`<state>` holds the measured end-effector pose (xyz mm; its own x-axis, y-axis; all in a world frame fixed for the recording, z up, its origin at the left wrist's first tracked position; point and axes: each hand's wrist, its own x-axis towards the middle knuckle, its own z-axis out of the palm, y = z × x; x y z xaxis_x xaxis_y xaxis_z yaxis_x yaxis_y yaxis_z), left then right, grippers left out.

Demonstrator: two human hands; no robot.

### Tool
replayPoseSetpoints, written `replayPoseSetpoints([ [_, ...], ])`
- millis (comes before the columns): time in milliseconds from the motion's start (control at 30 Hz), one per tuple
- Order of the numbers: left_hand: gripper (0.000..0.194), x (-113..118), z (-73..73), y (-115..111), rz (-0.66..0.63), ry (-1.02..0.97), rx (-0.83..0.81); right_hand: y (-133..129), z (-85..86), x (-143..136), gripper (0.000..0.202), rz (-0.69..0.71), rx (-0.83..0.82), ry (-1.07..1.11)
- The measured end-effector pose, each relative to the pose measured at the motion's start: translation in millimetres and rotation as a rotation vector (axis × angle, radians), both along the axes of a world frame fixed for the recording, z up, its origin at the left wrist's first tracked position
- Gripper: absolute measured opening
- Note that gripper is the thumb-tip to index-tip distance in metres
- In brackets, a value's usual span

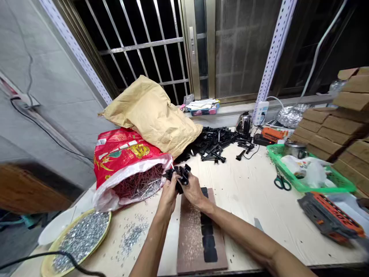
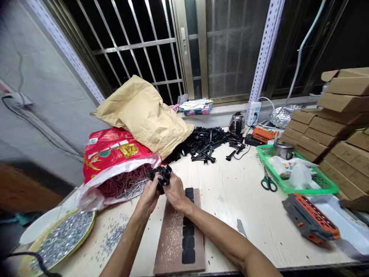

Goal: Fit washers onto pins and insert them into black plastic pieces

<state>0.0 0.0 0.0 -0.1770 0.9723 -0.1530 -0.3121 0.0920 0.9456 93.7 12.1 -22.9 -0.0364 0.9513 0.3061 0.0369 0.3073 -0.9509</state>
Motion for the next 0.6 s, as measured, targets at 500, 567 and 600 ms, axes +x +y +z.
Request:
replayPoseSetpoints([
  [500,0.038,2.6,-1.9,2.9,0.242,0.499,0.376,1.4,23.6,-10.0,0.039,-0.031,0.214,0.304],
  [567,0.038,-0.5,-1.1,13.0,0.274,0.443,0.367,11.0,19.5,-14.1,0.034,-0.078,0.115,0.341],
  [600,0.038,-3.3,-1.5,17.2,0.293,0.415,0.357,17.3,15.7,-14.8,0.033,-0.097,0.07,0.346],
])
